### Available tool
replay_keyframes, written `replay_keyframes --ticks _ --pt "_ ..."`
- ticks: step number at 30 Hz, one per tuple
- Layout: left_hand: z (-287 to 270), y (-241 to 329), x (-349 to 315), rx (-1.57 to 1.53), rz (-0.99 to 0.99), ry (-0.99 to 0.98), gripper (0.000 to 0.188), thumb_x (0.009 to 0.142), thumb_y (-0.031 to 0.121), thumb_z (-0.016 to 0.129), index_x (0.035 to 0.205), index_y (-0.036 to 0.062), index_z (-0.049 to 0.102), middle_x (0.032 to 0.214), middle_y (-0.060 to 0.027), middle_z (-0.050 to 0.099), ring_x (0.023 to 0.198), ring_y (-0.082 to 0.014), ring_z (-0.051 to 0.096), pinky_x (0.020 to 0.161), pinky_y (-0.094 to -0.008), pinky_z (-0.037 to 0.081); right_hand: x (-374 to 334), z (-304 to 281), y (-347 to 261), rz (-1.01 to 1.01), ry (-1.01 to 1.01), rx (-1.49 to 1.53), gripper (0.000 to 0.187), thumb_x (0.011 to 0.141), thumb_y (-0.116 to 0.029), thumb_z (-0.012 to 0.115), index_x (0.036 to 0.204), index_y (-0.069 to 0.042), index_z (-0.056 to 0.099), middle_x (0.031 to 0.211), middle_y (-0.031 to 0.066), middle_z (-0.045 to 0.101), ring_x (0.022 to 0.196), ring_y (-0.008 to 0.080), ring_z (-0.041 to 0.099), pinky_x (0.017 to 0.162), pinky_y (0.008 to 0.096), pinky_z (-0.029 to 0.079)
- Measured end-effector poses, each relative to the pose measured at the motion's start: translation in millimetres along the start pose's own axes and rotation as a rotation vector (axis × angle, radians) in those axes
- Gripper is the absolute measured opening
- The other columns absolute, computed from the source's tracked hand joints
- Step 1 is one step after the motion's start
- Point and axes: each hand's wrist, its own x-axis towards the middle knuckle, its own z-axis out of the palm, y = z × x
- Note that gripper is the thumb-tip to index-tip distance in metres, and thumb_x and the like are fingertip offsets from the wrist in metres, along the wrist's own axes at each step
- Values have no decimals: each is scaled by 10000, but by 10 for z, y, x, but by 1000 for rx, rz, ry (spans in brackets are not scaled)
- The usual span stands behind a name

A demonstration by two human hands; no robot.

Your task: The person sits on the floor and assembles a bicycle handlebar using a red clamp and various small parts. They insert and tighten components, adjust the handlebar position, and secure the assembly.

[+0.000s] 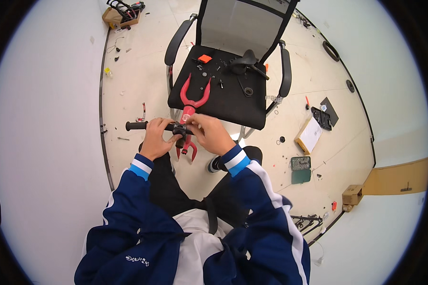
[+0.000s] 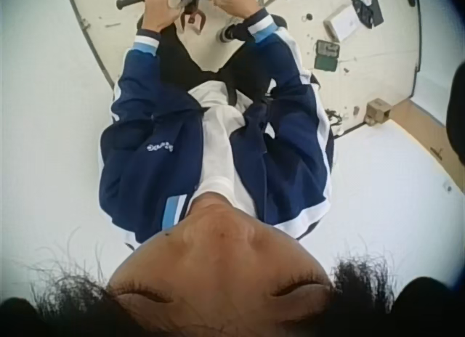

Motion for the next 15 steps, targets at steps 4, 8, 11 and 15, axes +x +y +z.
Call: replay_keyframes --ticks 4,8,11,15 --pt "31 -23 27 -24 -1 -18 478 772 302 818 1171 95 656 1005 -123 591 1022 -360 542 953 -452 408 14 7 336 -91 -175 -141 129 908 -79 684 1008 1 667 887 176 696 758 337 669 703 365 529" --pt "31 -53 18 -49 -2 -26 464 778 320 816 1158 100 666 1006 -117 591 1008 -350 542 951 -443 404 183 -33 257 -72 -292 -230 117 911 -96 673 995 -15 676 862 184 677 785 365 655 719 421 515" --pt "-2 -60 10 -73 0 -31 470 773 331 819 1156 102 670 1008 -109 591 1018 -341 539 958 -431 395 263 7 370 -342 -315 -333 160 941 -158 635 1038 -33 659 747 193 640 697 411 618 654 485 483" --pt "-4 -113 -11 -88 -14 -25 489 769 351 820 1166 107 671 1008 -101 591 1027 -330 532 957 -426 388 386 -114 334 -198 -579 -355 182 992 -197 559 1041 -23 568 715 236 612 671 441 598 617 508 461"
